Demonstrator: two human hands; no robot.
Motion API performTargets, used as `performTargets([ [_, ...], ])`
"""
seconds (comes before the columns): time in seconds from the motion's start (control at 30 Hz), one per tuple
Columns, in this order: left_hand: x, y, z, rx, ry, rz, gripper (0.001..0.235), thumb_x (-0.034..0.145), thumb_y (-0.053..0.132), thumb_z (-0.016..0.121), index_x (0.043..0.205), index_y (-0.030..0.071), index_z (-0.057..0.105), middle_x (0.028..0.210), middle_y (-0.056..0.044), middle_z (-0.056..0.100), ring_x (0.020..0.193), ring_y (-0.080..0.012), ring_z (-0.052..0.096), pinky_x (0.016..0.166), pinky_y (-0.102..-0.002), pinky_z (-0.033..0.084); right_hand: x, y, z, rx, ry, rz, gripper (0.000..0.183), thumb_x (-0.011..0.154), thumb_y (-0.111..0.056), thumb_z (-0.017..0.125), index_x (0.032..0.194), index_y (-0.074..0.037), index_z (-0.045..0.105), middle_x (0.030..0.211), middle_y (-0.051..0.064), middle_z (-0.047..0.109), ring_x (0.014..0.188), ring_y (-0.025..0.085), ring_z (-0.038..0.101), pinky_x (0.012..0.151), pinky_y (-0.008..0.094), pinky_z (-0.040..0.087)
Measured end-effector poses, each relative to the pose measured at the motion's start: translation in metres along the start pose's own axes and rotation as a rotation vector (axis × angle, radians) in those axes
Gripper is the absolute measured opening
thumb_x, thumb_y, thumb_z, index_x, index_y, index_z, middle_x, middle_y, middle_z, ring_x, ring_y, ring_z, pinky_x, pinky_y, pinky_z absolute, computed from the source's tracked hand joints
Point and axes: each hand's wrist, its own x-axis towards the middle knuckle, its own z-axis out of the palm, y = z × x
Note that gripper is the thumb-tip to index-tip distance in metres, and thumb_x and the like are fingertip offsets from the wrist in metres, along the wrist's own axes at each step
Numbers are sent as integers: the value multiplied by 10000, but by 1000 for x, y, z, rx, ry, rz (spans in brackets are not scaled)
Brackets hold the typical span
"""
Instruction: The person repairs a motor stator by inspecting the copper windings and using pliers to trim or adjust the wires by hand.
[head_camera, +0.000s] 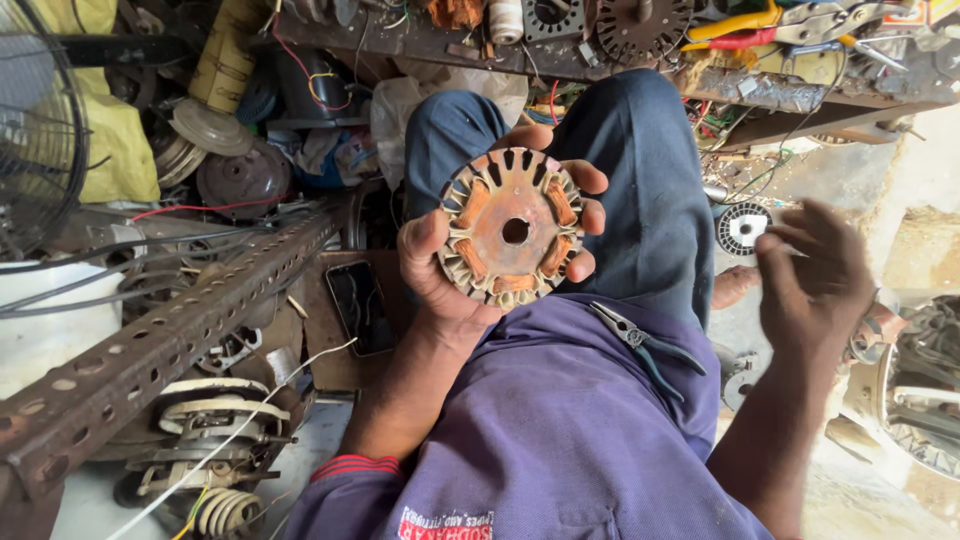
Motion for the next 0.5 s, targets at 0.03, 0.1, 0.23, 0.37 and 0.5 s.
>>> performTargets([
  [0.03, -1, 0, 0, 0, 4, -2, 826, 899, 474, 792, 1482, 61, 378, 1366, -283, 460, 1163, -353, 566, 888, -491, 554, 2, -12, 13, 167, -175, 116, 374, 1090, -97, 753, 1353, 91, 567, 1221, 180, 665, 1052, 234, 642, 982, 384, 570],
  [0.1, 0, 0, 1, -18, -18, -3, 802, 911, 453, 787, 1484, 57, 389, 1370, -278, 468, 1172, -345, 573, 899, -484, 559, 2, -32, 36, 482, -609, 382, 496, 963, -201, 768, 1319, 73, 558, 1158, 194, 700, 998, 287, 700, 908, 448, 603],
  [0.23, 1, -1, 6, -46, -59, -8, 768, 933, 428, 778, 1489, 50, 406, 1374, -270, 484, 1186, -332, 586, 921, -465, 569, 11, -37, 109, 85, -1084, 194, 724, 818, -194, 826, 1427, 27, 503, 1302, 184, 661, 1180, 284, 657, 998, 426, 540],
  [0.37, -8, 6, 8, 75, -4, 6, 817, 930, 436, 791, 1533, 52, 395, 1367, -257, 484, 1185, -316, 596, 911, -432, 576, 76, -43, 125, -512, -218, -153, 585, 1057, -234, 762, 1485, 6, 444, 1427, 177, 548, 1246, 258, 579, 1046, 362, 494],
  [0.5, -13, 10, 4, 349, 87, 20, 888, 917, 447, 823, 1571, 66, 358, 1381, -207, 475, 1160, -257, 564, 932, -385, 573, 70, -66, 129, 106, -273, -272, 665, 1153, -393, 670, 1605, -10, 369, 1509, 130, 501, 1348, 213, 518, 1172, 318, 424],
])
